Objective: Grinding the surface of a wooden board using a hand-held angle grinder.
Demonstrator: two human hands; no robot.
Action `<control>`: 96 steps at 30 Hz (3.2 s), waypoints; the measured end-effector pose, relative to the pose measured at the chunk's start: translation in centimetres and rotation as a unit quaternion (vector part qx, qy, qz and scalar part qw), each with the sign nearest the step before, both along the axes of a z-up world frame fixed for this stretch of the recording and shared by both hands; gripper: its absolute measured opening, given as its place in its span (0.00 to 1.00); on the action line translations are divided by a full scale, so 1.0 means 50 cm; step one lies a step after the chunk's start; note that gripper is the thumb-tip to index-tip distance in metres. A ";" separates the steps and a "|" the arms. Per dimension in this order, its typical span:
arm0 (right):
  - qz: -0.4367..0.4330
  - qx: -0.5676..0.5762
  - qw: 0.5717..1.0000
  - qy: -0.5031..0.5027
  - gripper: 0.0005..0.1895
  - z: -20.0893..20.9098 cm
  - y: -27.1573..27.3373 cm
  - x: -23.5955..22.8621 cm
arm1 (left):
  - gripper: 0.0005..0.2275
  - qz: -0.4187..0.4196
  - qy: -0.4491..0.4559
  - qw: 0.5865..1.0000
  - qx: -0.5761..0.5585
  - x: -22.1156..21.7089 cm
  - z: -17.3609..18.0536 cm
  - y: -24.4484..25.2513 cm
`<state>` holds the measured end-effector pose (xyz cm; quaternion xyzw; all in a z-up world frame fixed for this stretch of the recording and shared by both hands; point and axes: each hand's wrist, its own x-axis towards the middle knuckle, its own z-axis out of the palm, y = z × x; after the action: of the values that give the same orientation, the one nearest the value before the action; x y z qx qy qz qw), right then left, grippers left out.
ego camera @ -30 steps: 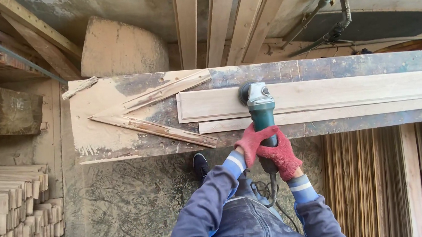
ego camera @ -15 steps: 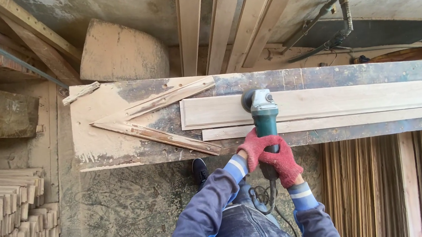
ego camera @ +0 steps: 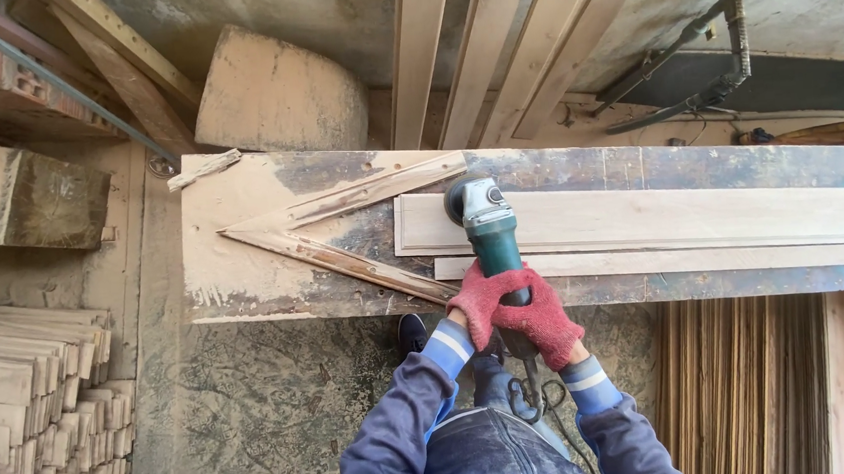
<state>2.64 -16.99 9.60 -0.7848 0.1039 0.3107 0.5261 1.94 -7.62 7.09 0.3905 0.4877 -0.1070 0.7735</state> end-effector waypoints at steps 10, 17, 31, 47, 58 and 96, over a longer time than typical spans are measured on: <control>-0.074 -0.007 0.997 0.019 0.29 -0.005 -0.087 -0.001 | 0.31 -0.076 -0.066 0.993 -0.059 0.029 -0.134 -0.102; -0.041 0.009 0.999 0.026 0.30 0.001 -0.043 -0.004 | 0.30 -0.059 -0.049 0.995 -0.059 0.004 -0.043 -0.027; 0.130 -0.012 0.991 0.022 0.39 0.079 0.101 0.002 | 0.34 0.050 0.002 0.997 -0.060 -0.052 -0.060 0.084; 0.077 0.039 0.995 0.054 0.38 0.100 0.032 0.032 | 0.31 0.040 0.012 0.998 -0.051 -0.012 -0.028 0.016; 0.064 0.018 0.996 0.058 0.40 0.050 -0.062 0.059 | 0.30 0.012 0.000 0.998 -0.053 0.034 -0.068 -0.062; -0.101 0.027 0.994 -0.015 0.29 0.001 -0.492 0.196 | 0.29 -0.117 -0.029 0.991 -0.063 0.240 -0.099 -0.499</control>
<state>12.43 -41.61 9.68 -0.7603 0.1661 0.2474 0.5772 13.92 -32.56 2.14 0.3979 0.4084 -0.2161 0.7926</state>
